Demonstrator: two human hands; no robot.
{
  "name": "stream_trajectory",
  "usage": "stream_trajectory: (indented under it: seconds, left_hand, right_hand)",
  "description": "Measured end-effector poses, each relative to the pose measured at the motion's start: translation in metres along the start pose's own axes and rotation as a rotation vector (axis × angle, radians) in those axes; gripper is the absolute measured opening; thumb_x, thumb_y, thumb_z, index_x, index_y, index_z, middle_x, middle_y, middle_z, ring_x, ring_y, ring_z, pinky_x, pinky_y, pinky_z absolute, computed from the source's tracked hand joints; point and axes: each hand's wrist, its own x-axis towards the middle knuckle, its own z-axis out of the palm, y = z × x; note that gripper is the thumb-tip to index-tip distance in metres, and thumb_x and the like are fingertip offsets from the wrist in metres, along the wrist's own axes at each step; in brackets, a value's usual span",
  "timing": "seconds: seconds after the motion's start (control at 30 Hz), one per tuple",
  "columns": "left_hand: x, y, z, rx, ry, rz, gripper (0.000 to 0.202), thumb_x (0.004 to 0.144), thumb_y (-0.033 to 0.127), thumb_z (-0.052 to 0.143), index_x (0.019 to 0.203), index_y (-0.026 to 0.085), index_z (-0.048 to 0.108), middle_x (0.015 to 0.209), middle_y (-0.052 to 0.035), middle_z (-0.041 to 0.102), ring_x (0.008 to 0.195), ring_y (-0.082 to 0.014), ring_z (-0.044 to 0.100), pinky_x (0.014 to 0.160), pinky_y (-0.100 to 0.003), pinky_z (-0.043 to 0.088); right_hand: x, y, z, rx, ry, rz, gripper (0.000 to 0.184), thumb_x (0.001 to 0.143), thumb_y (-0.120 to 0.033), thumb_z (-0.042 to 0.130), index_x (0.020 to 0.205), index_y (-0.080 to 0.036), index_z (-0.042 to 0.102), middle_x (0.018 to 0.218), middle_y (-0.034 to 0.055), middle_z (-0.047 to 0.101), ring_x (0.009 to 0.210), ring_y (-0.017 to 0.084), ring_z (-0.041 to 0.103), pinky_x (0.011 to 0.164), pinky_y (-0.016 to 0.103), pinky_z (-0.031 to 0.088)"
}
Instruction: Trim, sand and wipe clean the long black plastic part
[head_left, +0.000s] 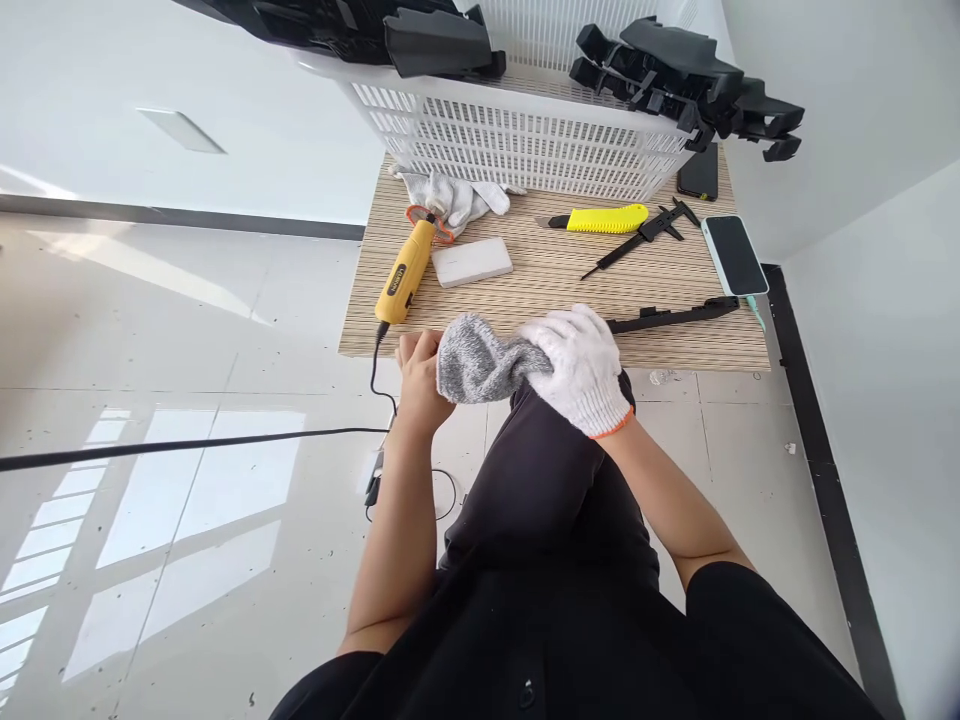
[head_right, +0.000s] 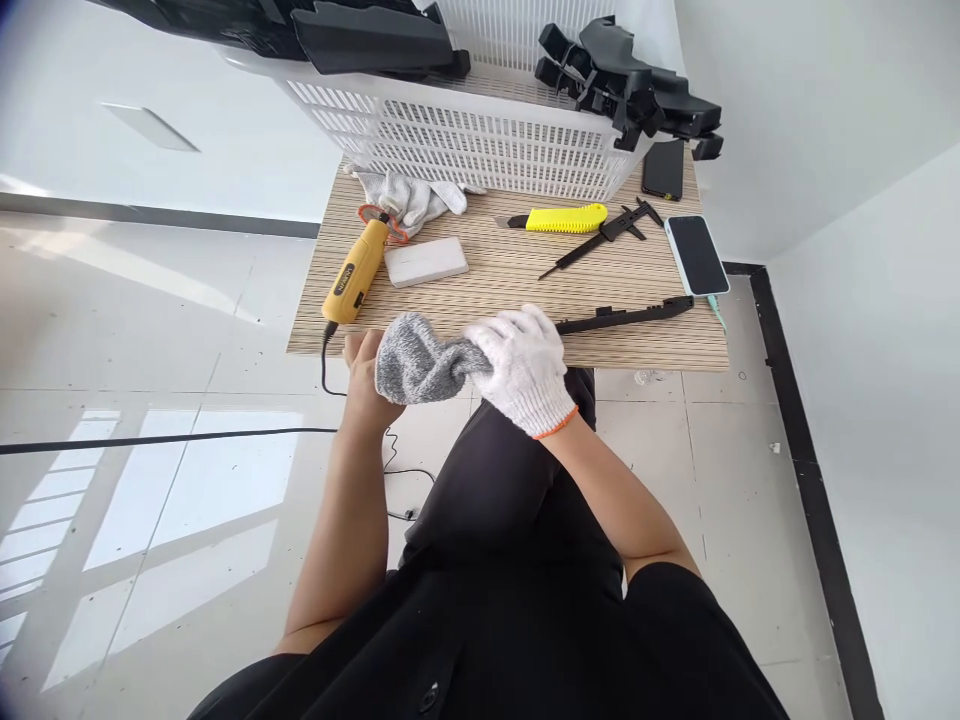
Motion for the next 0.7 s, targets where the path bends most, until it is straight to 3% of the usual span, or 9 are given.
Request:
stream_trajectory:
  seconds: [0.2, 0.33, 0.57, 0.63, 0.7]
  left_hand:
    - [0.004, 0.012, -0.009, -0.021, -0.020, 0.017, 0.039, 0.100, 0.051, 0.045, 0.101, 0.030, 0.078, 0.094, -0.0087, 0.062, 0.096, -0.0269, 0.048, 0.096, -0.046, 0.036]
    - [0.004, 0.015, -0.012, -0.027, -0.026, 0.021, 0.045, 0.100, 0.057, 0.041, 0.106, 0.033, 0.079, 0.094, -0.0079, 0.063, 0.095, -0.0257, 0.048, 0.098, -0.045, 0.035]
    - [0.003, 0.013, -0.012, -0.029, -0.022, 0.035, 0.043, 0.100, 0.057, 0.043, 0.105, 0.033, 0.079, 0.093, -0.0073, 0.062, 0.092, -0.0250, 0.047, 0.097, -0.044, 0.036]
    - [0.003, 0.013, -0.012, -0.032, -0.020, 0.049, 0.043, 0.100, 0.056, 0.043, 0.104, 0.032, 0.079, 0.093, -0.0070, 0.063, 0.092, -0.0245, 0.048, 0.096, -0.043, 0.037]
    - [0.003, 0.012, -0.014, -0.038, -0.006, 0.049, 0.044, 0.101, 0.056, 0.042, 0.103, 0.031, 0.078, 0.092, -0.0066, 0.064, 0.091, -0.0240, 0.049, 0.094, -0.042, 0.037]
  right_hand:
    - [-0.010, 0.040, -0.012, -0.100, 0.194, 0.177, 0.033, 0.078, -0.032, 0.070, 0.110, -0.026, 0.075, 0.121, 0.0049, 0.073, 0.124, 0.033, 0.059, 0.124, 0.059, 0.028]
    - [-0.022, 0.075, -0.027, -0.215, 0.296, 0.331, 0.035, 0.079, -0.032, 0.065, 0.112, -0.022, 0.073, 0.121, 0.0088, 0.071, 0.125, 0.035, 0.058, 0.119, 0.060, 0.033]
    - [-0.047, 0.138, -0.056, -0.453, 0.554, 0.559, 0.036, 0.076, -0.028, 0.063, 0.108, -0.019, 0.075, 0.116, 0.0122, 0.074, 0.116, 0.033, 0.063, 0.109, 0.050, 0.043]
    - [-0.055, 0.152, -0.066, -0.506, 0.530, 0.699, 0.035, 0.077, -0.030, 0.066, 0.107, -0.017, 0.076, 0.114, 0.0189, 0.074, 0.116, 0.036, 0.062, 0.100, 0.048, 0.045]
    - [-0.064, 0.161, -0.075, -0.543, 0.408, 0.887, 0.030, 0.080, -0.035, 0.065, 0.098, -0.015, 0.078, 0.104, 0.0255, 0.073, 0.109, 0.039, 0.064, 0.086, 0.047, 0.046]
